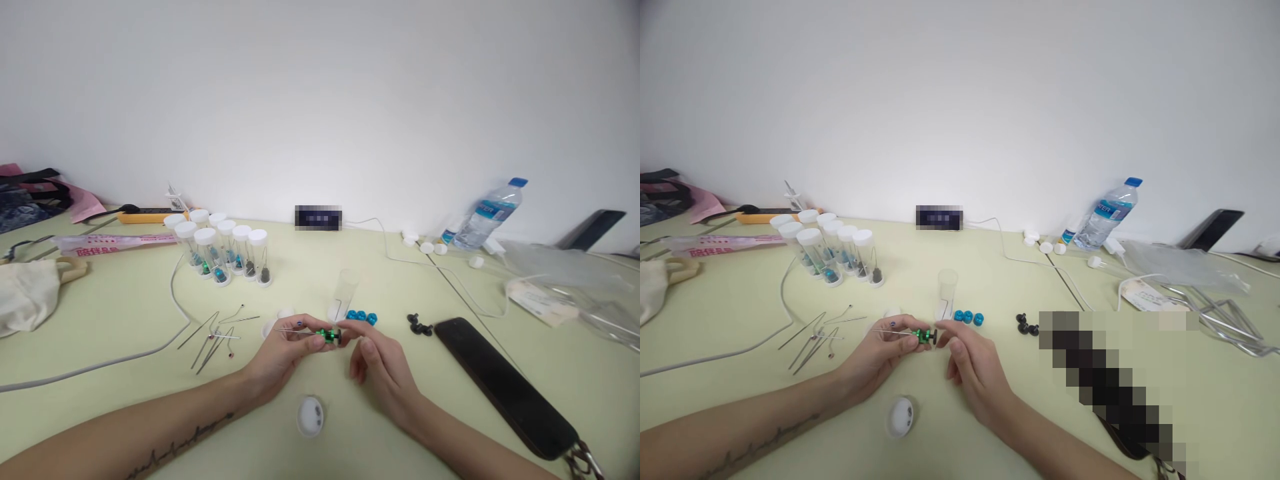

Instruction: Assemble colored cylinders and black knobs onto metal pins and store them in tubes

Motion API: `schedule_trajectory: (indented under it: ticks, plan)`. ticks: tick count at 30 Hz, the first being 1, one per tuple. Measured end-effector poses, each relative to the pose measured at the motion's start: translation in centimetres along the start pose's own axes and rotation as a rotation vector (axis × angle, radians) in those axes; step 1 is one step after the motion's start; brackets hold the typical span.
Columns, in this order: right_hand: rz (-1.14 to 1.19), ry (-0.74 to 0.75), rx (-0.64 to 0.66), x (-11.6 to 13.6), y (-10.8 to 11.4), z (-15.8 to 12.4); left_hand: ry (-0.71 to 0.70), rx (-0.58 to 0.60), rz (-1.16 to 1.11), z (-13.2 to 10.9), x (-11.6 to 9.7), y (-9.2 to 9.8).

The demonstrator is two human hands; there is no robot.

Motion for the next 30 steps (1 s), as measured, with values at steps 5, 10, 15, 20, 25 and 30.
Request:
schedule_trajectory:
  ticks: [5, 10, 15, 20, 25, 30]
  plan:
    - [-0.002, -0.006, 0.0, -0.02, 0.02, 0.08, -0.007, 0.001, 0.002, 0.0, -0.08, -0.05]
    - [-0.002, -0.009, -0.011, 0.03, 0.04, 0.04, -0.008, 0.02, -0.016, -0.02, 0.08, -0.02]
    - [0.007, -0.011, -0.007, 0.07, -0.01, -0.03, -0.009, 0.024, -0.026, 0.05, 0.25, 0.13]
    - [0.0, -0.011, -0.019, 0.09, 0.07, -0.04, -0.018, 0.038, -0.025, 0.0, 0.13, 0.03]
    - [-0.012, -0.008, -0.026, 0.11, 0.07, -0.03, -0.015, 0.04, -0.034, 0.04, 0.15, 0.01]
    - [-0.021, 0.01, -0.01, 0.13, -0.01, -0.04, -0.027, 0.047, -0.028, 0.12, 0.16, 0.03]
Point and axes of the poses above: each hand's wrist, its own z-axis towards the middle knuckle, its own y-axis out of the back of the hand, x = y × z, the point moved 5 cm from there along z, towards the middle knuckle, and after that the axes turned 8 degrees about x, right-handed, at the moved point
